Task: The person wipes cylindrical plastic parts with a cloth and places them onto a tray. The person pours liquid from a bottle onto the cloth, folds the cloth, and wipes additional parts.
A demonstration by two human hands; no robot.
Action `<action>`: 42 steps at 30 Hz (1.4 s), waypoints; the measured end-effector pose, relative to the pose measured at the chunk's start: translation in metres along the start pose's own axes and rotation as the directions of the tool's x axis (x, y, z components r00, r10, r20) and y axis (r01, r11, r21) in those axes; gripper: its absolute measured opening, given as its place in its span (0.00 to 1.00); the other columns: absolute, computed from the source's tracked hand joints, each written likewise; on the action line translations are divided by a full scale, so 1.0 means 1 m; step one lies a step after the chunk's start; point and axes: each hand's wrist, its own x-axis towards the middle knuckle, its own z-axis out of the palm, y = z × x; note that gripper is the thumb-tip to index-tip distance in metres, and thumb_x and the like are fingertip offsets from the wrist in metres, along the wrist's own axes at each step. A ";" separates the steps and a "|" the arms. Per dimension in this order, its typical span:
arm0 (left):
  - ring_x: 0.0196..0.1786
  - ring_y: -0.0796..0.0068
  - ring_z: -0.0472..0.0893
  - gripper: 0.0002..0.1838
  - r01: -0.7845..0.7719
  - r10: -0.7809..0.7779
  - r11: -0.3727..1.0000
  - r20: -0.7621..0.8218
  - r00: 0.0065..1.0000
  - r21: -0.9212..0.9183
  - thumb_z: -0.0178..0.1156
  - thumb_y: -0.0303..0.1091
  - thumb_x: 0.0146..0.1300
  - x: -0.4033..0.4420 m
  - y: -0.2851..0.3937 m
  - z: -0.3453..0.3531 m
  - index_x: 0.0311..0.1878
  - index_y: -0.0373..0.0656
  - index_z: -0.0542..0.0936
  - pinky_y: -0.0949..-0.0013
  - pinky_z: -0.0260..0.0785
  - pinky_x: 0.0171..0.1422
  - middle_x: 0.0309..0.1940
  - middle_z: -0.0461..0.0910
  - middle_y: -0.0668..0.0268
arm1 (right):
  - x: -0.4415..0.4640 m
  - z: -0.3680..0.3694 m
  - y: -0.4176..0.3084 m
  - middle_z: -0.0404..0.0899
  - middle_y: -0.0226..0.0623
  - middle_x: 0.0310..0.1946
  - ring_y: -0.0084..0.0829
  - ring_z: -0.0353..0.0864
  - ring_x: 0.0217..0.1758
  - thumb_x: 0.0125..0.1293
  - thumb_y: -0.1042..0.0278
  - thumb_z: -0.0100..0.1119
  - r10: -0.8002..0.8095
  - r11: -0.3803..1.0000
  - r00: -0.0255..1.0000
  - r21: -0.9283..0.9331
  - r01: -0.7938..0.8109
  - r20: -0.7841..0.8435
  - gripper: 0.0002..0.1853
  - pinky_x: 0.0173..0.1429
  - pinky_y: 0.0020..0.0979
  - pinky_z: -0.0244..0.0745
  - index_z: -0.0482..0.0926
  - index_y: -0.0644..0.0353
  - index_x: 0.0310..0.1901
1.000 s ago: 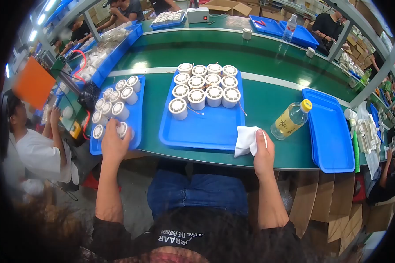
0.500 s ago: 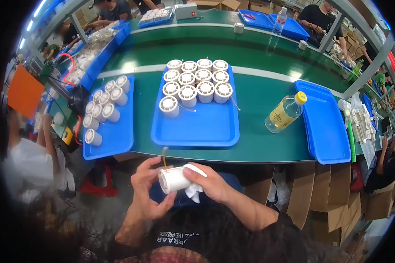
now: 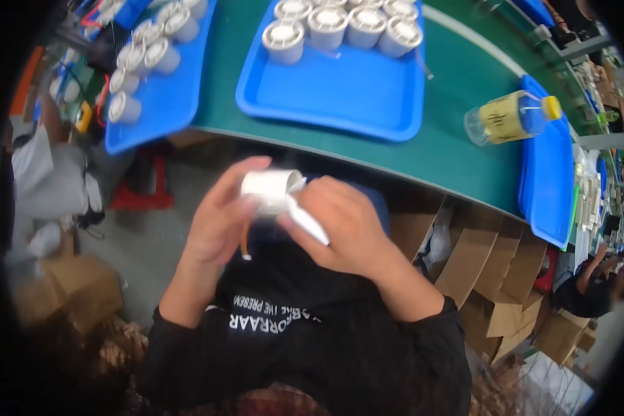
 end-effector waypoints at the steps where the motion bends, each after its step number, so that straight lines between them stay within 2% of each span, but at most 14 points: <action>1: 0.66 0.69 0.77 0.30 -0.024 0.023 0.997 0.010 1.000 0.078 0.65 0.28 0.70 0.002 -0.002 -0.002 0.73 0.38 0.69 0.61 0.68 0.72 0.63 0.78 0.58 | -0.002 -0.002 0.002 0.76 0.45 0.31 0.48 0.76 0.31 0.63 0.71 0.69 0.039 0.997 0.999 0.066 -0.040 0.014 0.10 0.36 0.41 0.72 0.79 0.65 0.42; 5: 0.65 0.69 0.78 0.35 -0.030 0.029 0.995 0.017 0.999 0.100 0.70 0.20 0.63 0.000 -0.006 -0.004 0.73 0.38 0.69 0.63 0.71 0.72 0.62 0.76 0.59 | -0.022 -0.013 0.014 0.83 0.38 0.41 0.28 0.80 0.40 0.81 0.55 0.48 0.443 0.603 0.861 0.629 -0.491 0.248 0.21 0.44 0.32 0.74 0.80 0.67 0.52; 9: 0.63 0.70 0.78 0.37 -0.058 0.068 0.976 -0.040 0.997 0.209 0.72 0.17 0.58 0.005 -0.012 -0.001 0.71 0.38 0.70 0.62 0.75 0.69 0.59 0.77 0.61 | -0.015 -0.006 0.029 0.84 0.41 0.51 0.27 0.82 0.52 0.82 0.48 0.42 0.674 0.554 0.729 0.733 -0.395 -0.117 0.30 0.58 0.29 0.73 0.75 0.72 0.63; 12: 0.60 0.71 0.80 0.37 -0.073 0.095 0.955 -0.066 0.993 0.288 0.75 0.18 0.55 0.008 -0.013 0.003 0.69 0.36 0.71 0.61 0.76 0.68 0.55 0.79 0.61 | -0.006 -0.016 0.026 0.83 0.45 0.52 0.32 0.83 0.53 0.82 0.51 0.44 0.630 0.714 0.721 0.581 -0.392 -0.289 0.27 0.59 0.35 0.73 0.77 0.70 0.61; 14: 0.59 0.71 0.82 0.37 -0.083 0.112 0.942 -0.071 0.991 0.324 0.76 0.19 0.54 0.010 -0.011 0.007 0.68 0.35 0.72 0.62 0.77 0.67 0.54 0.80 0.61 | -0.013 -0.016 0.016 0.83 0.45 0.54 0.37 0.83 0.56 0.77 0.54 0.53 0.229 0.973 0.919 0.043 -0.227 -0.321 0.24 0.63 0.40 0.71 0.78 0.67 0.62; 17: 0.55 0.71 0.84 0.35 -0.146 0.179 0.930 -0.070 0.981 0.337 0.75 0.18 0.54 0.010 -0.011 0.008 0.67 0.34 0.73 0.64 0.80 0.62 0.54 0.82 0.59 | -0.011 -0.003 -0.020 0.81 0.42 0.60 0.42 0.79 0.65 0.62 0.60 0.68 -0.062 0.900 0.997 -0.429 0.077 0.049 0.30 0.71 0.46 0.63 0.78 0.61 0.65; 19: 0.53 0.69 0.86 0.35 0.091 -0.050 0.972 -0.185 0.981 0.219 0.75 0.18 0.55 0.010 -0.001 0.014 0.67 0.33 0.73 0.67 0.82 0.55 0.55 0.81 0.56 | -0.011 0.003 0.003 0.77 0.46 0.66 0.46 0.75 0.70 0.69 0.57 0.60 -0.045 0.856 0.995 -0.510 0.085 0.090 0.29 0.77 0.49 0.57 0.76 0.65 0.67; 24: 0.49 0.69 0.86 0.33 0.089 -0.073 0.976 -0.084 0.994 0.199 0.74 0.19 0.56 0.008 -0.002 0.010 0.66 0.34 0.74 0.70 0.84 0.47 0.54 0.80 0.56 | -0.015 0.005 -0.019 0.76 0.51 0.62 0.48 0.77 0.64 0.64 0.57 0.67 -0.009 0.915 1.000 -0.403 0.019 0.027 0.32 0.68 0.47 0.67 0.75 0.68 0.65; 27: 0.52 0.69 0.84 0.34 0.144 -0.123 0.915 -0.079 0.989 0.376 0.74 0.21 0.56 0.007 0.008 0.012 0.67 0.37 0.73 0.69 0.84 0.48 0.54 0.79 0.57 | -0.015 0.017 0.004 0.78 0.51 0.54 0.52 0.78 0.55 0.66 0.52 0.63 -0.019 0.967 1.000 -0.256 0.014 -0.016 0.33 0.60 0.48 0.71 0.73 0.71 0.63; 30: 0.56 0.68 0.82 0.33 -0.102 0.015 0.651 0.121 0.992 0.752 0.76 0.24 0.53 0.003 0.021 0.011 0.64 0.35 0.77 0.66 0.81 0.58 0.55 0.79 0.59 | -0.016 0.012 0.009 0.77 0.50 0.44 0.53 0.76 0.47 0.77 0.50 0.54 0.218 0.969 0.958 0.075 -0.235 0.186 0.27 0.55 0.46 0.72 0.73 0.70 0.61; 32: 0.54 0.64 0.82 0.32 -0.267 0.011 0.429 0.291 0.957 0.863 0.79 0.27 0.49 0.001 0.031 0.009 0.60 0.34 0.81 0.64 0.78 0.60 0.53 0.81 0.57 | -0.019 0.016 0.010 0.80 0.47 0.43 0.45 0.80 0.47 0.83 0.44 0.43 0.311 0.839 0.910 0.370 -0.399 0.274 0.28 0.55 0.39 0.74 0.76 0.66 0.58; 35: 0.53 0.61 0.82 0.31 -0.489 0.007 0.357 0.521 0.853 0.796 0.81 0.29 0.47 0.006 0.032 0.006 0.58 0.35 0.83 0.61 0.76 0.60 0.51 0.83 0.57 | -0.020 0.011 0.009 0.84 0.40 0.47 0.33 0.83 0.50 0.83 0.38 0.34 0.375 0.307 0.674 0.601 -0.738 0.637 0.34 0.56 0.33 0.76 0.79 0.63 0.57; 37: 0.55 0.60 0.82 0.35 -0.447 0.041 0.496 0.494 0.869 0.745 0.83 0.30 0.42 0.004 0.023 0.007 0.58 0.33 0.83 0.60 0.74 0.61 0.50 0.85 0.57 | -0.030 0.012 0.014 0.85 0.38 0.52 0.30 0.84 0.55 0.79 0.27 0.20 0.327 -0.056 0.541 0.587 -0.808 0.775 0.47 0.61 0.31 0.78 0.80 0.65 0.59; 42: 0.59 0.67 0.81 0.41 -0.391 0.266 0.772 0.304 0.915 0.501 0.82 0.26 0.46 0.012 -0.006 0.011 0.67 0.32 0.77 0.65 0.73 0.65 0.57 0.81 0.57 | -0.059 0.001 -0.018 0.79 0.50 0.64 0.42 0.79 0.68 0.75 0.23 0.22 0.293 -0.412 0.829 0.845 -0.340 0.476 0.54 0.72 0.39 0.71 0.68 0.75 0.71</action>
